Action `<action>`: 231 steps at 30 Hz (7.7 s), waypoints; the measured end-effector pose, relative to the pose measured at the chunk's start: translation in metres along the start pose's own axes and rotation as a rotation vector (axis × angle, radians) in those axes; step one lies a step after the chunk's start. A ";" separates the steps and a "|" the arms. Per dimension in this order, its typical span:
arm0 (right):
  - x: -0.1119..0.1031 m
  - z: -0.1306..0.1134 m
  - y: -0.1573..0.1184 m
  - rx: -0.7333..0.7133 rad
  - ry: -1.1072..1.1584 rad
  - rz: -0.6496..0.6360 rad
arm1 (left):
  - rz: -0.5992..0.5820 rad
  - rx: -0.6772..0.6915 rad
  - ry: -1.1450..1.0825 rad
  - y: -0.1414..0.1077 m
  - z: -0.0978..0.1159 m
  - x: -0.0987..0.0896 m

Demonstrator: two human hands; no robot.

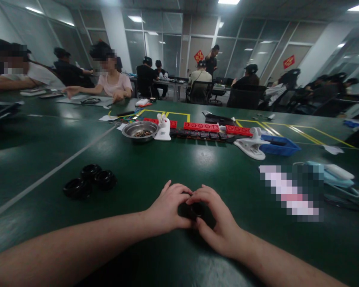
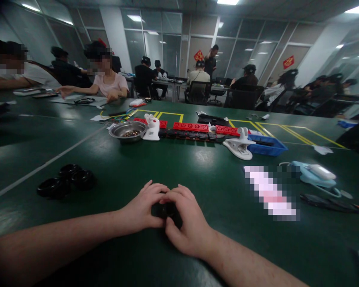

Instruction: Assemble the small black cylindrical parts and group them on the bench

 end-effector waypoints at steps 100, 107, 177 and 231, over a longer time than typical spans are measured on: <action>-0.001 0.009 0.000 0.087 -0.092 0.069 | -0.002 0.036 0.026 -0.001 0.000 0.001; -0.004 0.003 0.000 0.010 -0.008 0.075 | -0.002 0.033 0.027 -0.001 0.002 0.000; -0.001 0.012 -0.004 0.047 -0.066 0.110 | 0.000 0.034 0.004 0.000 -0.001 -0.001; 0.000 0.020 -0.002 0.140 -0.170 0.152 | 0.082 -0.018 0.039 0.001 -0.006 -0.002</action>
Point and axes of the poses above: each hand's wrist, its own y-axis towards the middle knuckle, its own x-axis out of the palm, z = x × y, the point moved 5 cm from there along y, towards the middle knuckle, and after that the axes turned 12 degrees about z, right-handed, at the moved point
